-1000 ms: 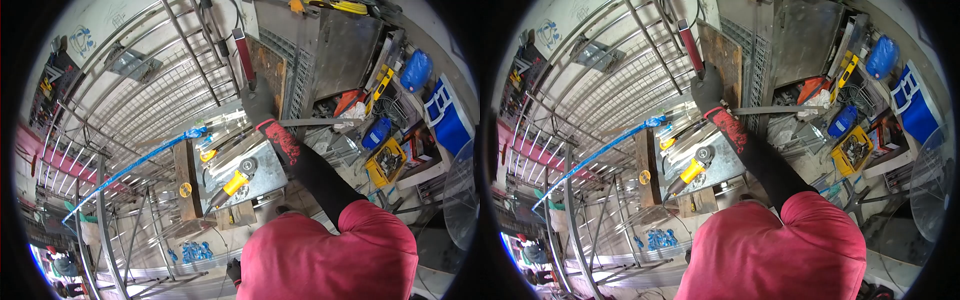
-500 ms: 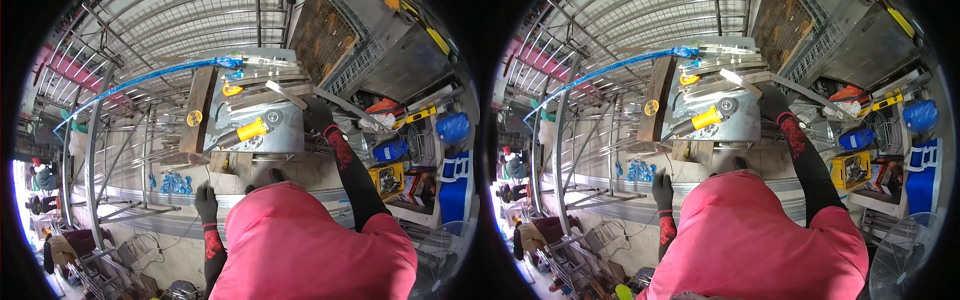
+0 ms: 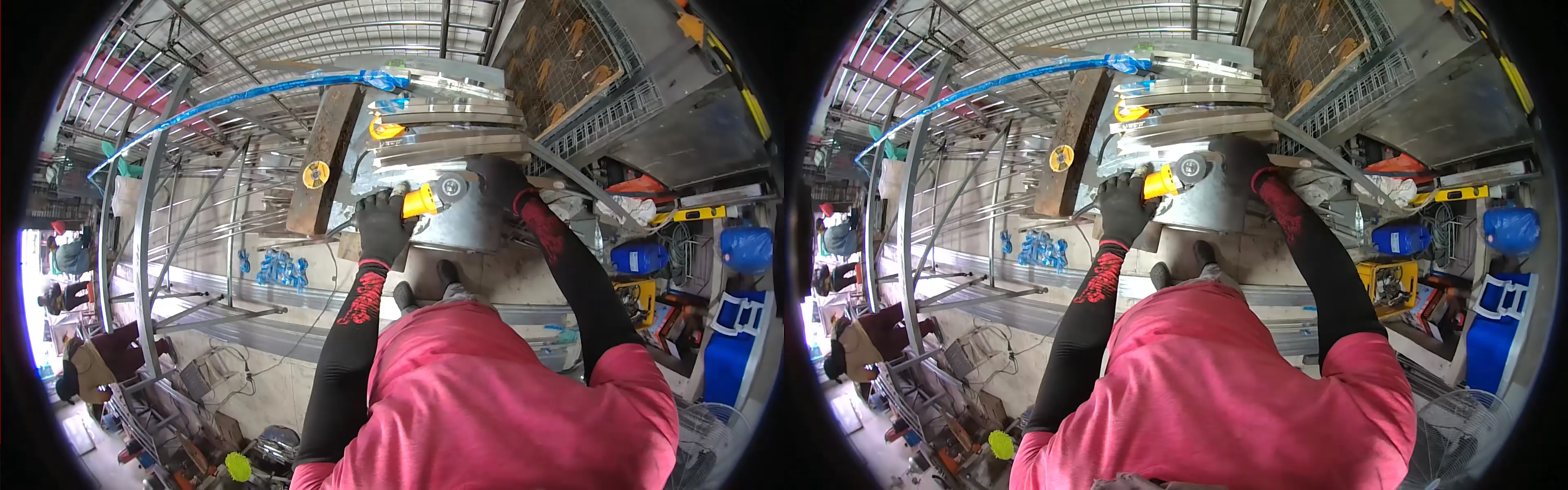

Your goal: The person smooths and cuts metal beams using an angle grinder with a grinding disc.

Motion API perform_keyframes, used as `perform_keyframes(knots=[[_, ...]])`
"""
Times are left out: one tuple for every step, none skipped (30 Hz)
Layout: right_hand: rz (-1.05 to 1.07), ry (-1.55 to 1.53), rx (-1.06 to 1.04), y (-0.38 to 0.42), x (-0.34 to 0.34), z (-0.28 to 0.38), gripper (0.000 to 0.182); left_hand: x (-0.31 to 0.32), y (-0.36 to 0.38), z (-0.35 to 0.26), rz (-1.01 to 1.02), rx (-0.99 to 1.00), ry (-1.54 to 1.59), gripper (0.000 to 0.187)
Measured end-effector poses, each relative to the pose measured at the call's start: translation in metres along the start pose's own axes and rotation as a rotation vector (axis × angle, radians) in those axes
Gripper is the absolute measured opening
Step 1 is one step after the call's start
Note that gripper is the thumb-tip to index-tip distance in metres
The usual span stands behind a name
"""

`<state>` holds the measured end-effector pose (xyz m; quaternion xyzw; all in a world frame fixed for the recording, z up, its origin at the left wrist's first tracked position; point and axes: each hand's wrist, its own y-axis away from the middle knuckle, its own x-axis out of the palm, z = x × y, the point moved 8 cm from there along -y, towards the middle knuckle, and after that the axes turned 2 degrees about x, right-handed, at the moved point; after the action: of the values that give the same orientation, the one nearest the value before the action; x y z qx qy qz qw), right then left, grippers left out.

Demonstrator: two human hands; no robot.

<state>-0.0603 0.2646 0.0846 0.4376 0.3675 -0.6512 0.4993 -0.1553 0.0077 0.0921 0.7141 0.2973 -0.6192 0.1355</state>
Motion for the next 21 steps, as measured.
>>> perform_keyframes(knots=[[-0.008,0.049,-0.047,-0.004,0.007,0.003,0.039,-0.001,0.002,0.000,-0.039,0.029,-0.008,0.071],[-0.001,0.041,-0.051,-0.007,0.013,0.005,0.039,-0.001,0.001,-0.001,-0.036,0.021,-0.033,0.072],[-0.010,0.045,-0.098,-0.012,0.016,0.010,0.039,-0.001,0.001,-0.002,-0.033,0.012,-0.038,0.072],[-0.022,0.050,-0.147,-0.018,0.018,0.015,0.038,-0.003,0.001,-0.003,-0.038,0.001,-0.043,0.072],[-0.020,0.046,-0.154,-0.023,0.016,0.017,0.038,-0.002,0.000,-0.002,-0.044,-0.009,-0.048,0.072],[-0.015,-0.005,-0.160,-0.026,0.014,0.019,0.036,-0.001,0.000,-0.002,-0.046,-0.012,-0.049,0.072],[-0.010,-0.055,-0.164,-0.026,0.011,0.019,0.033,-0.001,0.003,-0.001,-0.042,-0.019,-0.048,0.072],[-0.090,-0.088,-0.216,-0.023,-0.003,0.023,0.031,0.000,0.003,0.001,-0.027,-0.028,-0.011,0.073],[-0.097,-0.076,-0.217,-0.027,-0.011,0.021,0.031,0.000,0.000,0.001,-0.019,-0.032,0.028,0.073],[-0.199,-0.169,-0.190,-0.032,-0.027,0.015,0.030,-0.005,-0.001,-0.002,-0.068,-0.012,0.014,0.073],[-0.300,-0.266,-0.163,-0.037,-0.044,0.008,0.029,-0.001,-0.001,0.000,-0.037,-0.018,0.059,0.071],[-0.377,-0.281,-0.208,-0.048,-0.064,0.004,0.031,-0.001,-0.003,-0.001,-0.027,-0.022,0.064,0.071],[-0.388,-0.282,-0.203,-0.066,-0.077,-0.002,0.031,-0.002,-0.005,-0.001,-0.015,-0.024,0.064,0.072],[-0.471,-0.255,-0.171,-0.085,-0.092,-0.011,0.032,-0.010,-0.006,-0.004,-0.021,-0.032,0.057,0.069],[-0.555,-0.229,-0.138,-0.103,-0.101,-0.024,0.034,-0.009,-0.007,-0.004,-0.011,-0.030,0.045,0.069],[-0.569,-0.234,-0.134,-0.124,-0.105,-0.033,0.034,-0.008,-0.008,-0.005,-0.006,-0.027,0.045,0.069],[-0.574,-0.152,-0.068,-0.148,-0.102,-0.046,0.039,-0.007,-0.007,-0.005,0.000,-0.028,0.042,0.069],[-0.577,-0.074,-0.004,-0.169,-0.098,-0.056,0.044,-0.006,-0.008,-0.004,0.011,-0.039,0.046,0.070],[-0.589,-0.088,-0.010,-0.186,-0.093,-0.061,0.044,-0.007,-0.009,-0.005,-0.010,-0.028,0.044,0.070],[-0.491,0.003,0.085,-0.205,-0.081,-0.068,0.048,-0.007,-0.009,-0.005,-0.002,-0.029,0.030,0.070],[-0.391,0.094,0.173,-0.223,-0.065,-0.077,0.053,-0.005,-0.009,-0.005,0.005,-0.035,0.015,0.070]])
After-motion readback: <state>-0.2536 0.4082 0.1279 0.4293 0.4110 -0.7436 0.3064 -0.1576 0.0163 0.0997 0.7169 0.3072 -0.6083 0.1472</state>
